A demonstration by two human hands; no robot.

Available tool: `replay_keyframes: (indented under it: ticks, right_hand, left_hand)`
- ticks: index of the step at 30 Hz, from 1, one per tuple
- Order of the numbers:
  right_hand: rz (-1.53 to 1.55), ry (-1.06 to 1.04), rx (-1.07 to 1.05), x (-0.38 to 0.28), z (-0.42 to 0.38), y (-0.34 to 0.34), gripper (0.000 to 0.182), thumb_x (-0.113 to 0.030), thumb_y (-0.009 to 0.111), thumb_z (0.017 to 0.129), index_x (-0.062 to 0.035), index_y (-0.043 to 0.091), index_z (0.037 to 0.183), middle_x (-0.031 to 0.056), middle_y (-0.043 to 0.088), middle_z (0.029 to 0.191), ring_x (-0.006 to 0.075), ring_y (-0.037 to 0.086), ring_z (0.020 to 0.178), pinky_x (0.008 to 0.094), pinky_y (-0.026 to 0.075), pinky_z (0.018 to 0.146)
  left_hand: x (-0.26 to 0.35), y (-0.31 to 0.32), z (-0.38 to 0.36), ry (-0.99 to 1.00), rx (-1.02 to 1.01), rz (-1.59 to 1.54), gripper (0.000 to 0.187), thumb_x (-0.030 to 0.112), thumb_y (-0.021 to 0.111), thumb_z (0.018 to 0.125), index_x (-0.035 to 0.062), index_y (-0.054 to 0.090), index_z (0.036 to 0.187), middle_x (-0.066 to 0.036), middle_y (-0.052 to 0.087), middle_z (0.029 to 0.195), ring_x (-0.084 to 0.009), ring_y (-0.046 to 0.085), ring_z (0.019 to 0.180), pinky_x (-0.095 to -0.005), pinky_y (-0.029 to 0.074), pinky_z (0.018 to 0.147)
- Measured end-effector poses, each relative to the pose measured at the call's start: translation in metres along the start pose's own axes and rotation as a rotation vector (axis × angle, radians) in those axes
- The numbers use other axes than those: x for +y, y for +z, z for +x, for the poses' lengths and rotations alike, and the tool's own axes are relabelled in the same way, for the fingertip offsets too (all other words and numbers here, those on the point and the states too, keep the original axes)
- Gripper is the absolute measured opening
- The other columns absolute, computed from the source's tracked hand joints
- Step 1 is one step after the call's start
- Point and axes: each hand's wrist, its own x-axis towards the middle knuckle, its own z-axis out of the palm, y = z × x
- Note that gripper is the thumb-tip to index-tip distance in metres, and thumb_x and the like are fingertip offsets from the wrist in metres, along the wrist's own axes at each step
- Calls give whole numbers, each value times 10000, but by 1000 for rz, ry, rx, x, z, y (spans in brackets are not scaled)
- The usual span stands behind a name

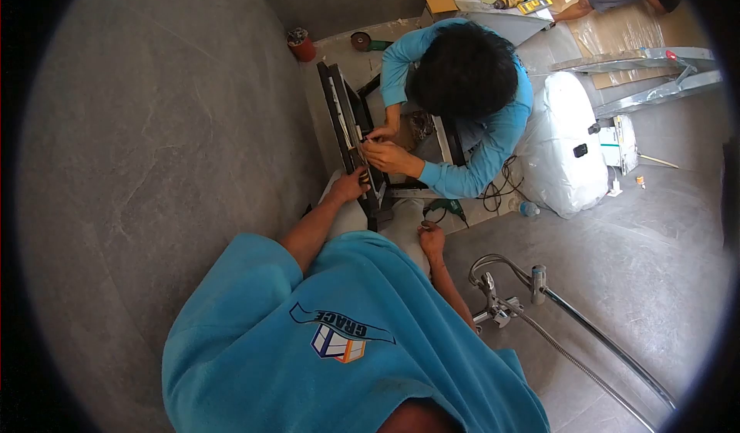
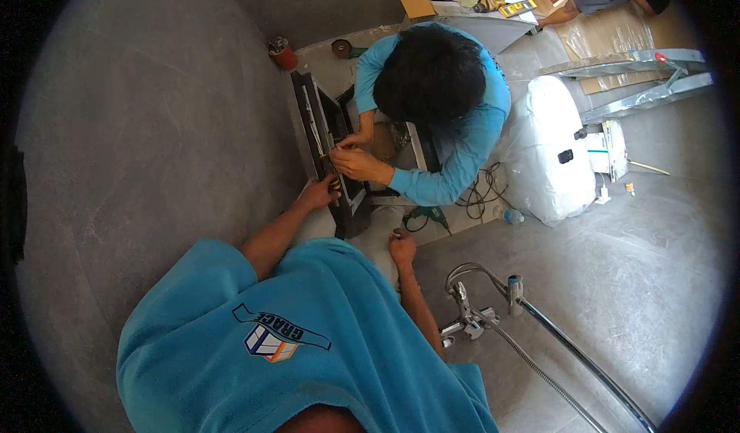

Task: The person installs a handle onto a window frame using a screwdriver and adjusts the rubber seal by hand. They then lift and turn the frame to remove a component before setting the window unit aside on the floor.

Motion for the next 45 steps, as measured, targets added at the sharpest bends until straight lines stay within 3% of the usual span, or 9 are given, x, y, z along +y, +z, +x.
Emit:
replay_keyframes:
  ticks: [6, 8, 15, 18, 21, 26, 32, 45]
  right_hand:
    - [8, 27, -23, 3, 2, 1, 306, -203, 630, 765, -63, 643, 1036, 193, 641, 974, 336, 617, 897, 397, 471, 777]
    - [-12, 4, 21, 7, 4, 5, 330, -219, 627, 758, -37, 643, 1032, 187, 664, 871, 313, 630, 852, 355, 468, 768]
    - [-10, -30, 8, 12, 5, 5, 317, -224, 626, 753, -40, 647, 1010, 180, 666, 842, 304, 637, 818, 354, 475, 738]
    - [-29, -10, -32, 8, 4, 3, 310, -227, 604, 778, -58, 640, 1034, 205, 647, 934, 352, 614, 889, 407, 469, 784]
    - [11, 21, -35, 9, 3, 3, 311, -227, 607, 781, -55, 639, 1038, 202, 648, 936, 345, 617, 887, 405, 469, 784]
    - [-15, -15, 0, 3, 1, 0, 321, -234, 626, 756, -59, 647, 1024, 180, 665, 856, 329, 628, 847, 372, 475, 755]
    - [-20, -39, 6, 4, 1, 2, 322, -234, 620, 762, -57, 646, 1030, 178, 666, 868, 333, 624, 866, 384, 471, 771]
    - [6, -50, 4, 10, 1, 2, 318, -219, 619, 768, -34, 643, 1026, 179, 670, 836, 318, 632, 843, 372, 470, 768]
  left_hand:
    - [-10, 2, 4, 35, -16, -56, 665, 425, 590, 818, 338, 253, 1384, -249, 469, 1241, -378, 485, 1141, -444, 421, 938]
    - [-9, 3, 3, 39, 19, -62, 669, 419, 595, 814, 333, 255, 1383, -253, 472, 1234, -383, 479, 1144, -448, 418, 939]
    - [-12, 4, 9, 53, -6, -107, 675, 404, 600, 808, 322, 255, 1382, -223, 519, 1206, -365, 486, 1143, -449, 413, 942]
    - [-10, 1, 5, 56, 17, -93, 667, 398, 597, 812, 320, 257, 1381, -204, 551, 1177, -352, 486, 1147, -445, 409, 947]
    - [-8, 1, 4, 51, -8, -114, 653, 398, 594, 816, 321, 269, 1377, -234, 487, 1234, -366, 482, 1146, -454, 405, 949]
    - [-2, 11, 0, 20, 191, -20, 611, 349, 634, 799, 306, 360, 1343, -288, 228, 1366, -413, 457, 1155, -472, 405, 953]
    - [-2, 15, -6, 68, 315, -56, 592, 291, 655, 786, 279, 405, 1322, -291, 220, 1368, -430, 446, 1154, -468, 403, 963]
    - [5, 8, -9, 32, 242, -92, 559, 255, 631, 805, 289, 413, 1319, -312, 188, 1368, -445, 411, 1180, -474, 384, 981]
